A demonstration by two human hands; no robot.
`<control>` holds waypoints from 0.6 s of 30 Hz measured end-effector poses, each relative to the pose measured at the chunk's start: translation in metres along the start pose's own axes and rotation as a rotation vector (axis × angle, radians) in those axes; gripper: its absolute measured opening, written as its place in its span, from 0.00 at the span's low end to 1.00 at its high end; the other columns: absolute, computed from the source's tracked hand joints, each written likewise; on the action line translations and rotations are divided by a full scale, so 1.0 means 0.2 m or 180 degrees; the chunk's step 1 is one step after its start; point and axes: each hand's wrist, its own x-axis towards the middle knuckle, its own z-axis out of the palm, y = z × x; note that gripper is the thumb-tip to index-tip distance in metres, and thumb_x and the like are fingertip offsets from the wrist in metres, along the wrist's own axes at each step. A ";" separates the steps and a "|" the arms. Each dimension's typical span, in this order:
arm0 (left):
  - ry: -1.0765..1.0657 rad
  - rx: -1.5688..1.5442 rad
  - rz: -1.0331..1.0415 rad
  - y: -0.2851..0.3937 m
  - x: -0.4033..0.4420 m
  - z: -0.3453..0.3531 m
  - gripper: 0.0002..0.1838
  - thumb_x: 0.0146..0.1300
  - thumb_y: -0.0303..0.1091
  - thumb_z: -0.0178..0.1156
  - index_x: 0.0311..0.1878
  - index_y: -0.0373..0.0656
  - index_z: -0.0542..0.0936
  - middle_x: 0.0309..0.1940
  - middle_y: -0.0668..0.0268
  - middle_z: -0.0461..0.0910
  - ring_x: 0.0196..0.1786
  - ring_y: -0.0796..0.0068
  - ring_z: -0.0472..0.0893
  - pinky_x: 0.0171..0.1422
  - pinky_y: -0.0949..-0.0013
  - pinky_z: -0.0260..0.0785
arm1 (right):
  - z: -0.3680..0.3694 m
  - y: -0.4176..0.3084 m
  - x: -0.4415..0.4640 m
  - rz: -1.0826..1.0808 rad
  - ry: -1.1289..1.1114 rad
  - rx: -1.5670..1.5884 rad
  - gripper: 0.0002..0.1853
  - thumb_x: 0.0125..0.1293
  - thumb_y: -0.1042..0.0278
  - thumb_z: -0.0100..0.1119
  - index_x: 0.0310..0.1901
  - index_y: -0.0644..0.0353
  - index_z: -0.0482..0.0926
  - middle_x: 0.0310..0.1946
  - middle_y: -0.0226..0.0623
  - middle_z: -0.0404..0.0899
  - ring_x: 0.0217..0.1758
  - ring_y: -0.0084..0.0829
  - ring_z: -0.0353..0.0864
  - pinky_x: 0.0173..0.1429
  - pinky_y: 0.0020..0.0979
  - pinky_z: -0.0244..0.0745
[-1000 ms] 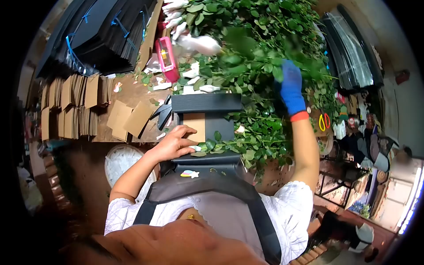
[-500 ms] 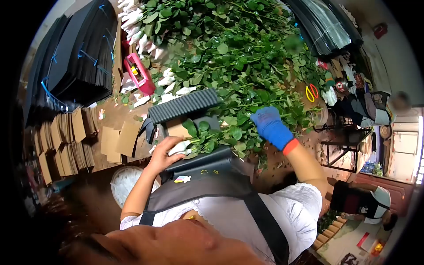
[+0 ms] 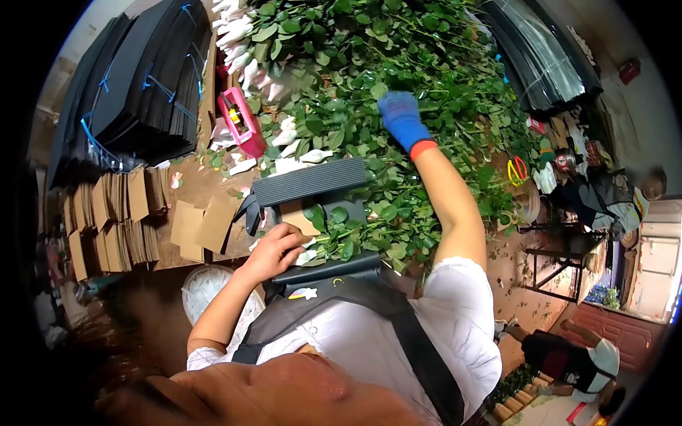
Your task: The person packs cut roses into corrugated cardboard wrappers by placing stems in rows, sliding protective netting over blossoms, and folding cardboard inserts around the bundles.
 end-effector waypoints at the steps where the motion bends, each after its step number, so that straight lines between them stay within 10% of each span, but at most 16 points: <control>1: -0.0005 -0.0008 -0.0030 0.00 -0.01 0.01 0.14 0.64 0.31 0.66 0.53 0.46 0.84 0.43 0.63 0.77 0.50 0.58 0.79 0.55 0.59 0.73 | -0.19 -0.01 -0.11 0.0126 0.0798 0.0830 0.13 0.59 0.69 0.63 0.47 0.53 0.82 0.52 0.36 0.83 0.55 0.43 0.82 0.64 0.42 0.74; 3: 0.0068 -0.0020 -0.0030 0.01 -0.01 0.01 0.14 0.64 0.33 0.67 0.52 0.46 0.85 0.43 0.63 0.77 0.50 0.59 0.78 0.55 0.59 0.73 | -0.31 0.03 -0.21 -0.0083 0.1982 0.1175 0.19 0.57 0.71 0.64 0.52 0.51 0.81 0.51 0.35 0.83 0.55 0.45 0.80 0.62 0.42 0.76; 9: 0.0489 -0.0157 -0.0040 -0.02 0.00 0.08 0.07 0.61 0.30 0.69 0.43 0.43 0.88 0.42 0.65 0.81 0.47 0.60 0.80 0.53 0.60 0.74 | -0.74 0.13 -0.66 -0.1056 0.1940 0.1309 0.29 0.52 0.77 0.64 0.58 0.44 0.80 0.46 0.35 0.82 0.53 0.44 0.80 0.59 0.42 0.76; 18: 0.0835 -0.1291 -0.0785 -0.13 -0.05 0.17 0.51 0.54 0.29 0.79 0.76 0.42 0.56 0.49 0.63 0.78 0.43 0.77 0.80 0.51 0.69 0.76 | -0.44 -0.01 -1.26 -0.0876 0.0247 0.1992 0.28 0.49 0.82 0.59 0.53 0.47 0.82 0.42 0.38 0.83 0.50 0.47 0.80 0.54 0.46 0.76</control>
